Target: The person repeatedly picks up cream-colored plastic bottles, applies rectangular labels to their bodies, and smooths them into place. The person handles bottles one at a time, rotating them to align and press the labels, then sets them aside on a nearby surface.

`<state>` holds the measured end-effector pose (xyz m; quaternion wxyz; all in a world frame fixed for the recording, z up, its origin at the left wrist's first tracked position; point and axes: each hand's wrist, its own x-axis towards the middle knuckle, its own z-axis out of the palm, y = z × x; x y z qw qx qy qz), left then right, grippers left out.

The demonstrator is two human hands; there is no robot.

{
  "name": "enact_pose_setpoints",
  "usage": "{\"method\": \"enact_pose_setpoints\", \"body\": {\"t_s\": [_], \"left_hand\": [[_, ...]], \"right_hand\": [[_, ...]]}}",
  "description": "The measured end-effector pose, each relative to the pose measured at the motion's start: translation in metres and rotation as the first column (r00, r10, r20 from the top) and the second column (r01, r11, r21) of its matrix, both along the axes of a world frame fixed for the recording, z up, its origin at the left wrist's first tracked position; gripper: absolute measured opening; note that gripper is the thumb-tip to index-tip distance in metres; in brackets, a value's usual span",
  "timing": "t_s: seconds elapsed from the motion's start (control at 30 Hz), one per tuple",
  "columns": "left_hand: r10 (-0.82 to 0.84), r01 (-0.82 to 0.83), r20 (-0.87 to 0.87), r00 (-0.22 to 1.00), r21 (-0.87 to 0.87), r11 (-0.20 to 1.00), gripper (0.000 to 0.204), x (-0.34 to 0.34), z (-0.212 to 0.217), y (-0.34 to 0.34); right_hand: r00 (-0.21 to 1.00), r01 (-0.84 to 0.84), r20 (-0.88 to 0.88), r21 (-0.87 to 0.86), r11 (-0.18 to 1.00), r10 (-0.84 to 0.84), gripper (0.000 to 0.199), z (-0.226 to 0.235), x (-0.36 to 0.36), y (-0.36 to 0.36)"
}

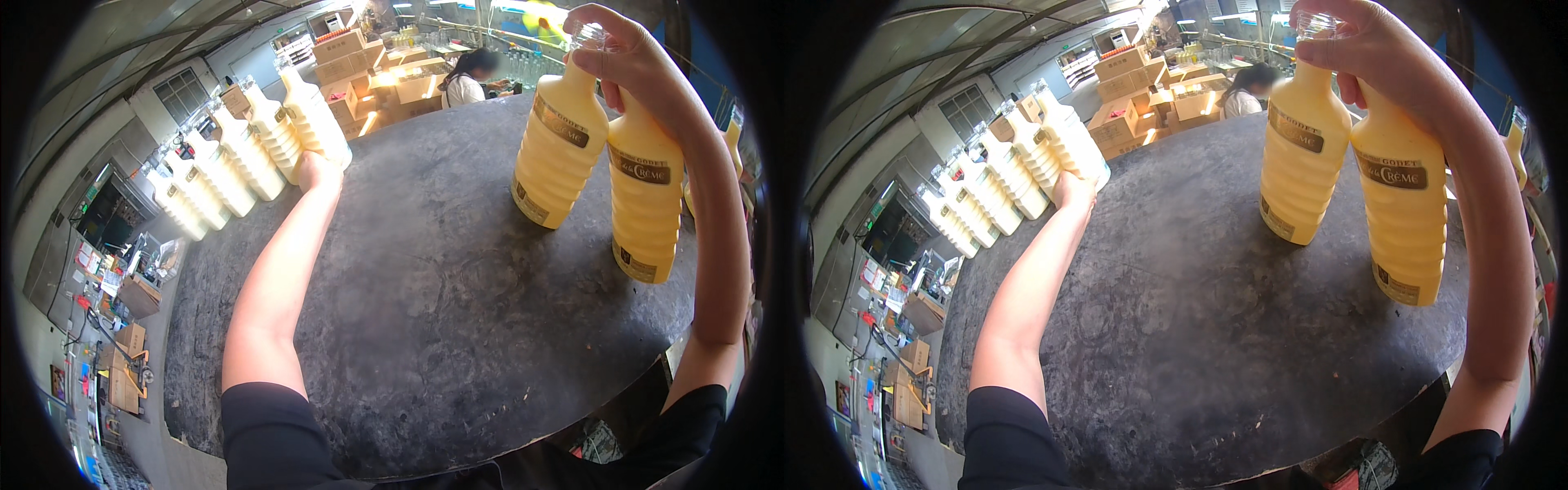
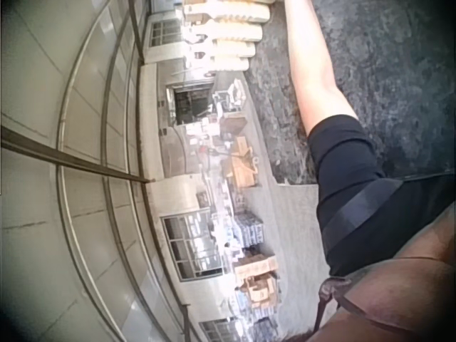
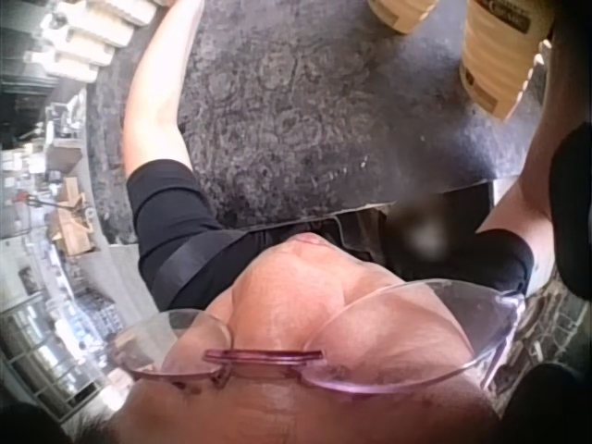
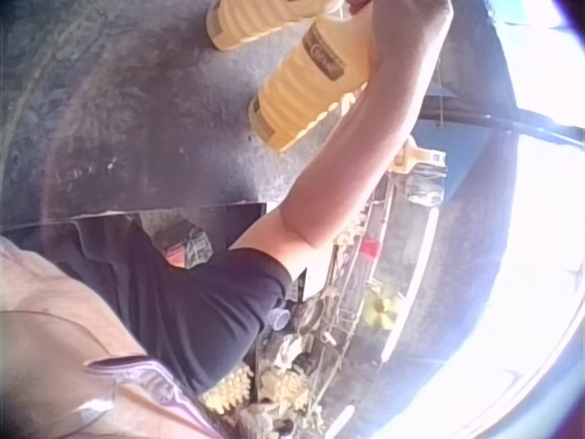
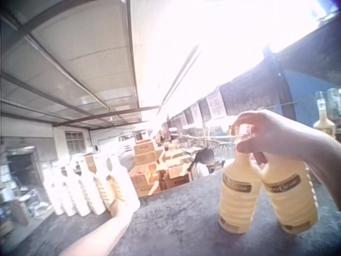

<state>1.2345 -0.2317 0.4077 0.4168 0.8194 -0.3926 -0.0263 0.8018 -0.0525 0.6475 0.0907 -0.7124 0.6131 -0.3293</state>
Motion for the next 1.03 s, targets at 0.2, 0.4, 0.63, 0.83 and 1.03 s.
{"method": "enact_pose_setpoints", "body": {"t_s": [0.2, 0.4, 0.63, 0.83, 1.03], "left_hand": [[-0.069, 0.055, -0.154, 0.986, -0.095, 0.994, 0.044, -0.014, 0.009, -0.003], [-0.190, 0.172, -0.169, 0.967, -0.116, 0.978, 0.052, -0.022, 0.016, 0.031], [-0.588, 0.250, 0.388, 0.710, 0.642, 0.725, 0.046, -0.036, 0.075, 0.154], [-0.663, 0.260, 0.395, 0.636, 0.699, 0.666, 0.078, -0.020, 0.068, 0.209], [-0.664, 0.227, 0.323, 0.674, 0.765, 0.603, 0.079, -0.027, 0.076, 0.207]], "right_hand": [[0.999, -0.039, 0.025, -0.070, 0.997, 0.041, 0.045, -0.002, -0.003, -0.003], [0.977, -0.215, -0.040, -0.142, 0.966, 0.211, 0.048, -0.002, 0.013, -0.011], [0.950, -0.243, 0.158, -0.172, 0.955, 0.271, 0.058, -0.004, 0.080, -0.124], [0.874, -0.402, 0.164, -0.284, 0.871, 0.457, 0.039, -0.023, 0.175, -0.203], [0.916, -0.334, 0.121, -0.299, 0.894, 0.382, 0.054, -0.033, 0.242, -0.247]]}}
